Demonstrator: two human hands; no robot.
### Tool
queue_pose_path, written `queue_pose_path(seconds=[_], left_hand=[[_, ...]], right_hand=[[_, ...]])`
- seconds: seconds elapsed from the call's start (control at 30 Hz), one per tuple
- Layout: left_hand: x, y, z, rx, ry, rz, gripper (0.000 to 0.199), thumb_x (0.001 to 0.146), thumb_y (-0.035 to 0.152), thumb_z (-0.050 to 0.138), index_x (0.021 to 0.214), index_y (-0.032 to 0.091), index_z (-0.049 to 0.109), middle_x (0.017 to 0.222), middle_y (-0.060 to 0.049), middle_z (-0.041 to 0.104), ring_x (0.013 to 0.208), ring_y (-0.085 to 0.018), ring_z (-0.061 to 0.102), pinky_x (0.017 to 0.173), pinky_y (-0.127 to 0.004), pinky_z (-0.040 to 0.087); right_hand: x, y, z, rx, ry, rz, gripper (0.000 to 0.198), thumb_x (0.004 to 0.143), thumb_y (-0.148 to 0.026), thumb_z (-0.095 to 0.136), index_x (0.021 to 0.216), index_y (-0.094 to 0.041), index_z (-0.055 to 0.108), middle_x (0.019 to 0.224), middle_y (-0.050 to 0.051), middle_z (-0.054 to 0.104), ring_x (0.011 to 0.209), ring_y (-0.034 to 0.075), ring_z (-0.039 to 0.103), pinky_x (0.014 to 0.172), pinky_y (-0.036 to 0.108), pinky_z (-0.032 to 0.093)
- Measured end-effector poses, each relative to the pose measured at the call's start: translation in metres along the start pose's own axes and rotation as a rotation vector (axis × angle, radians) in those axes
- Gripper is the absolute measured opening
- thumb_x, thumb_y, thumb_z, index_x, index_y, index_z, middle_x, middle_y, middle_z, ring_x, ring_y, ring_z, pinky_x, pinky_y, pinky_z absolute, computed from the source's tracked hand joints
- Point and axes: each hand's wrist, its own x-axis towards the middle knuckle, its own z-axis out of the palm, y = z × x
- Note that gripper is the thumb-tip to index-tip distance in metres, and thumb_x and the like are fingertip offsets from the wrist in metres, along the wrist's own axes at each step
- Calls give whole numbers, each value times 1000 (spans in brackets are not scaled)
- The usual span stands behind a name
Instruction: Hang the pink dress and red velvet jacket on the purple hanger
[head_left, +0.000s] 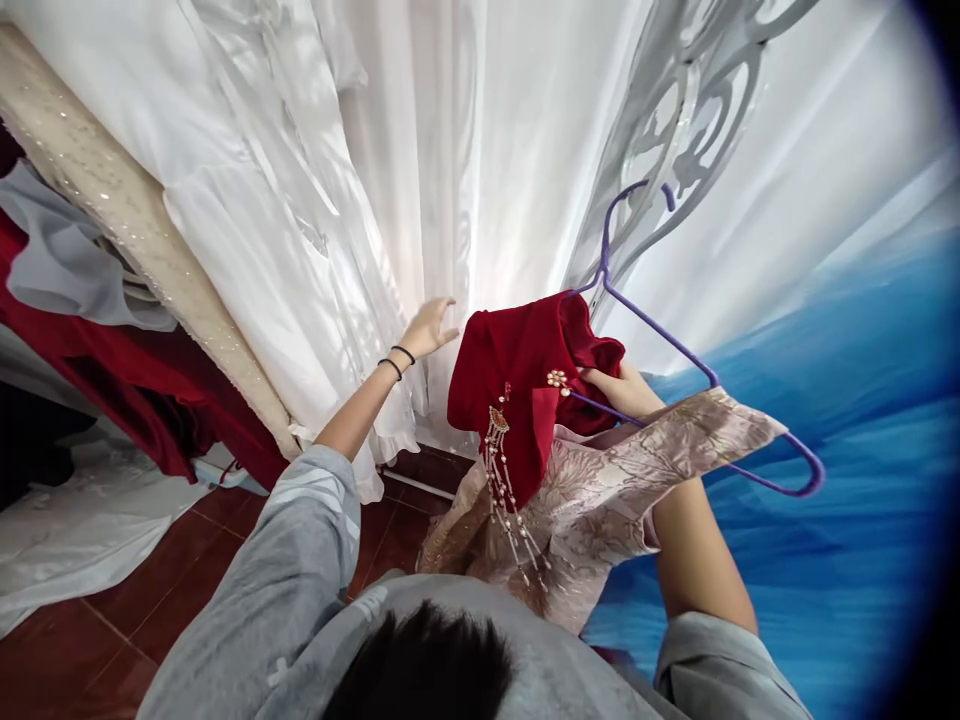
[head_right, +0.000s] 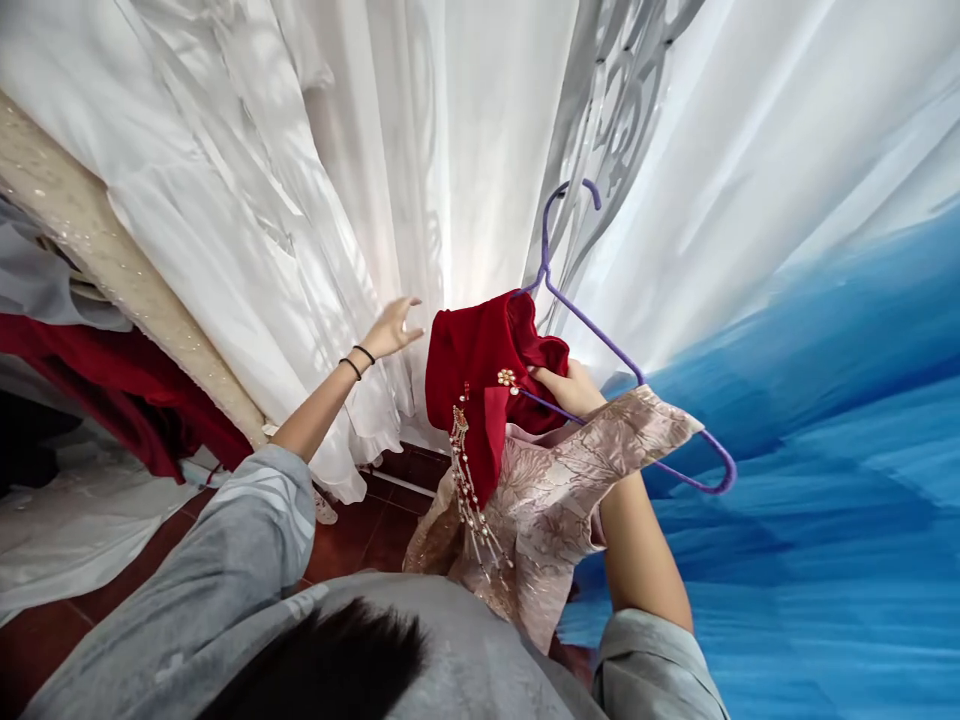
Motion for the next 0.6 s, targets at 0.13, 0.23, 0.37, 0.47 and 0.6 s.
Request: queue_pose_path(seconds=[0.13,0.23,0.37,0.47,0.6], left_hand=[[-2,-29,28,-279,-228,-119,39,82,56,60,77,17,60,80,-5,66,85,-21,63,77,-32,50],[-4,-44,24,-311,-73,-168,52,84,63,54,59,21,38,56,3,43,61,-14,48,58,-26,39],[0,-58,6,-326,20,-229,52,89,68,42,68,21,45,64,-1,53,63,-14,50,61,-28,43],[8,-48,6,-337,84,-152,56,91,68,35,98,17,58,106,-15,68,96,-21,63,84,-35,49],[26,-8,18,-148,20,251,57,92,58,43,131,18,53,148,-16,50,140,-24,42,118,-38,28]], right_hand=[[-5,-7,-3,46,17,22,40,60,-51,76,83,-20,67,85,4,72,85,25,67,81,38,57],[-10,-6,-6,151,40,26,44,62,-51,79,92,-21,69,95,5,75,92,27,69,87,39,58],[-12,-4,-1,201,91,60,48,57,-52,83,90,-21,69,95,6,75,93,29,70,88,43,59],[-15,-5,7,232,93,94,52,53,-51,85,92,-21,67,101,7,75,99,32,69,90,47,59],[-35,4,-2,83,83,129,44,56,-49,83,88,-23,67,96,11,75,96,34,69,90,48,58]])
